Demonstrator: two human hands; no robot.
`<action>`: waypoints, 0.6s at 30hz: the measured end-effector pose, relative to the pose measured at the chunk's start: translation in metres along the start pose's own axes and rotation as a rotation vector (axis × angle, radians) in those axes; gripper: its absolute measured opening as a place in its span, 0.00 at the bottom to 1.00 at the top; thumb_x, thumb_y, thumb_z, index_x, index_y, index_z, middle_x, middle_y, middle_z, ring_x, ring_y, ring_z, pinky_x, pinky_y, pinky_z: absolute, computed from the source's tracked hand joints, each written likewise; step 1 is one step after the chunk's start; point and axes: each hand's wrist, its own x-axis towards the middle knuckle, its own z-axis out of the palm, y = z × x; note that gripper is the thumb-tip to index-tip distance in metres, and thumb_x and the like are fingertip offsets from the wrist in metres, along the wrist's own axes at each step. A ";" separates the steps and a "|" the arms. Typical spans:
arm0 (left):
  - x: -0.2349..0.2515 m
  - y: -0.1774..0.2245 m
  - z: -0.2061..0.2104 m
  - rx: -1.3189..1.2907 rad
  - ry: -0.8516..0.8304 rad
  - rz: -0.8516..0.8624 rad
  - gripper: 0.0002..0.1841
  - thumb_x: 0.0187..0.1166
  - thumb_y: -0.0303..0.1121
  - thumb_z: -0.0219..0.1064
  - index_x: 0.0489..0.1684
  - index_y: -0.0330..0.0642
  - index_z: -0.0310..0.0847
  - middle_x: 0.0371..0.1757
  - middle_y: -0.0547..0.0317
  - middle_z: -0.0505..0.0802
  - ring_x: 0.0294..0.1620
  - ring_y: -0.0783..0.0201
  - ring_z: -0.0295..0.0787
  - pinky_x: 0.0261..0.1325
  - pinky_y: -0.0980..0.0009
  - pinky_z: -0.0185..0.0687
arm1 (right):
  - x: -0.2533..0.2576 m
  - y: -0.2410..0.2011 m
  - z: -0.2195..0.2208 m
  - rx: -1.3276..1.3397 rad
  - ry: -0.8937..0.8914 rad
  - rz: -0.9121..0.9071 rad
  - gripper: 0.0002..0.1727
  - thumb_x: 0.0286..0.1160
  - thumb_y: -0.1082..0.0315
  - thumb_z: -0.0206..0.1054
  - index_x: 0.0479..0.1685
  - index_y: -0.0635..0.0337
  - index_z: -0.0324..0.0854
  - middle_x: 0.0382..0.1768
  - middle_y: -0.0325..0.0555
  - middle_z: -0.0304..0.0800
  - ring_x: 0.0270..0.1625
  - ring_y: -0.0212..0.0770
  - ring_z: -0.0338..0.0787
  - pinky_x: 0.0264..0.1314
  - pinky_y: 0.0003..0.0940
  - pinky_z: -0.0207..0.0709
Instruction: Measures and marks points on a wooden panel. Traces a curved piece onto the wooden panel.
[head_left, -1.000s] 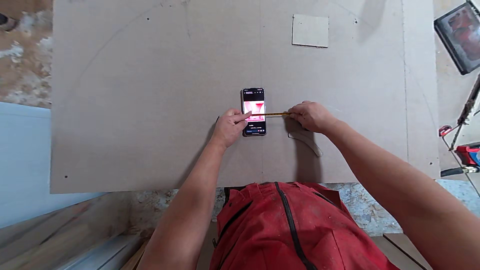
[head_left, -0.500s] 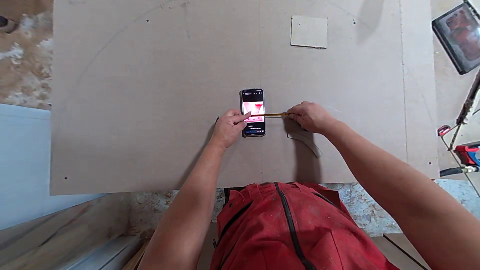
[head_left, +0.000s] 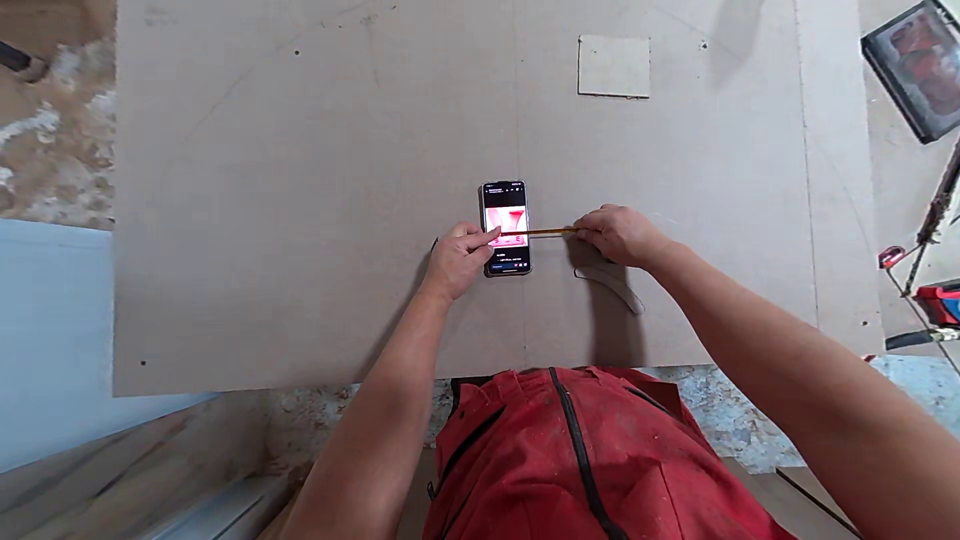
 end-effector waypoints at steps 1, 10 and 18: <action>0.000 0.000 0.000 -0.006 0.003 0.001 0.17 0.87 0.39 0.63 0.70 0.64 0.89 0.64 0.57 0.87 0.65 0.63 0.83 0.68 0.56 0.80 | 0.000 0.001 0.001 -0.003 0.004 -0.002 0.15 0.90 0.60 0.57 0.54 0.50 0.91 0.49 0.42 0.95 0.57 0.47 0.90 0.62 0.50 0.81; 0.000 -0.001 0.002 -0.031 0.020 -0.008 0.17 0.86 0.39 0.64 0.69 0.63 0.90 0.67 0.58 0.87 0.67 0.63 0.83 0.68 0.55 0.80 | 0.000 -0.002 0.001 -0.007 -0.005 0.031 0.15 0.91 0.59 0.56 0.54 0.49 0.91 0.51 0.42 0.95 0.59 0.47 0.90 0.64 0.50 0.81; 0.001 -0.001 0.002 -0.036 0.023 -0.017 0.17 0.86 0.38 0.64 0.69 0.62 0.89 0.68 0.57 0.87 0.69 0.61 0.83 0.70 0.53 0.80 | 0.001 0.000 0.001 0.004 -0.006 0.031 0.15 0.91 0.58 0.57 0.54 0.50 0.91 0.50 0.43 0.95 0.59 0.48 0.90 0.64 0.52 0.81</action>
